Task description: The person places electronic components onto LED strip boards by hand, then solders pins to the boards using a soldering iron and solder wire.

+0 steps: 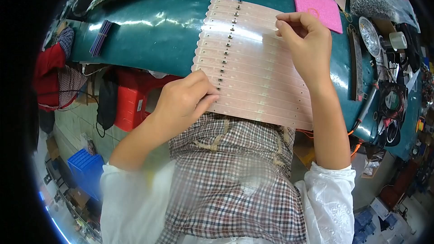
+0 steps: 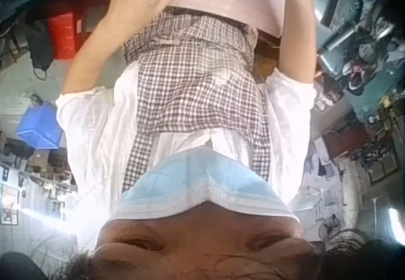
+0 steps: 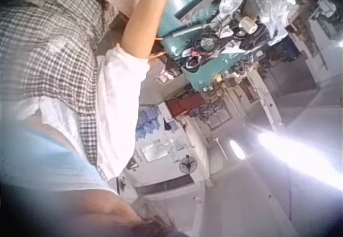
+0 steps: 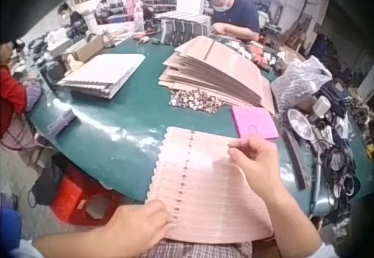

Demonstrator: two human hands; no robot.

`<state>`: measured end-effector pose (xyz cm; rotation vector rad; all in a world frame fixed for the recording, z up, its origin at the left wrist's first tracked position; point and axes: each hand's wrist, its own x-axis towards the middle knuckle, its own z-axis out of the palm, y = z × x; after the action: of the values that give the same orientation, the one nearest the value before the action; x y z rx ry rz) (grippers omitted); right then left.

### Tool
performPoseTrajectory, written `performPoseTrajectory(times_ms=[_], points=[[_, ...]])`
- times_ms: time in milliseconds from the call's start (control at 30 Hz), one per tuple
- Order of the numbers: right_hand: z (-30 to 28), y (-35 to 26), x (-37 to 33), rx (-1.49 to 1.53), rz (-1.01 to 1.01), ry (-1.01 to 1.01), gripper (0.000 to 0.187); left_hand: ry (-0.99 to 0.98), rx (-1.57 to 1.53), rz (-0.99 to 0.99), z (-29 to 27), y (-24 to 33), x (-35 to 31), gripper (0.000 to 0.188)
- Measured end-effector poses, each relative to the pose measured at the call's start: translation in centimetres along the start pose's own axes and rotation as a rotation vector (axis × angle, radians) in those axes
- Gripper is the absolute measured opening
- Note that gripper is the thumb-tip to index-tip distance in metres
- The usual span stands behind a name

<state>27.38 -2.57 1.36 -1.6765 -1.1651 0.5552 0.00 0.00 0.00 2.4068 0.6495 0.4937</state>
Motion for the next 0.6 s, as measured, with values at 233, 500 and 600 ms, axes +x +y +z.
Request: performPoseTrajectory(times_ms=[233, 500, 600], points=[[0.1, -1.5, -2.8, 0.059, 0.092, -0.077, 0.013, 0.048, 0.128, 0.153, 0.7, -0.2, -0.6, 0.015], [2.1, -3.8, -8.5, -0.033, 0.082, -0.369, 0.007, 0.071, 0.122, 0.143, 0.7, -0.3, -1.0, 0.018], [3.3, -4.0, -10.1, -0.021, 0.058, -0.409, 0.006, 0.075, -0.002, 0.083, 0.2, -0.6, -1.4, 0.021]])
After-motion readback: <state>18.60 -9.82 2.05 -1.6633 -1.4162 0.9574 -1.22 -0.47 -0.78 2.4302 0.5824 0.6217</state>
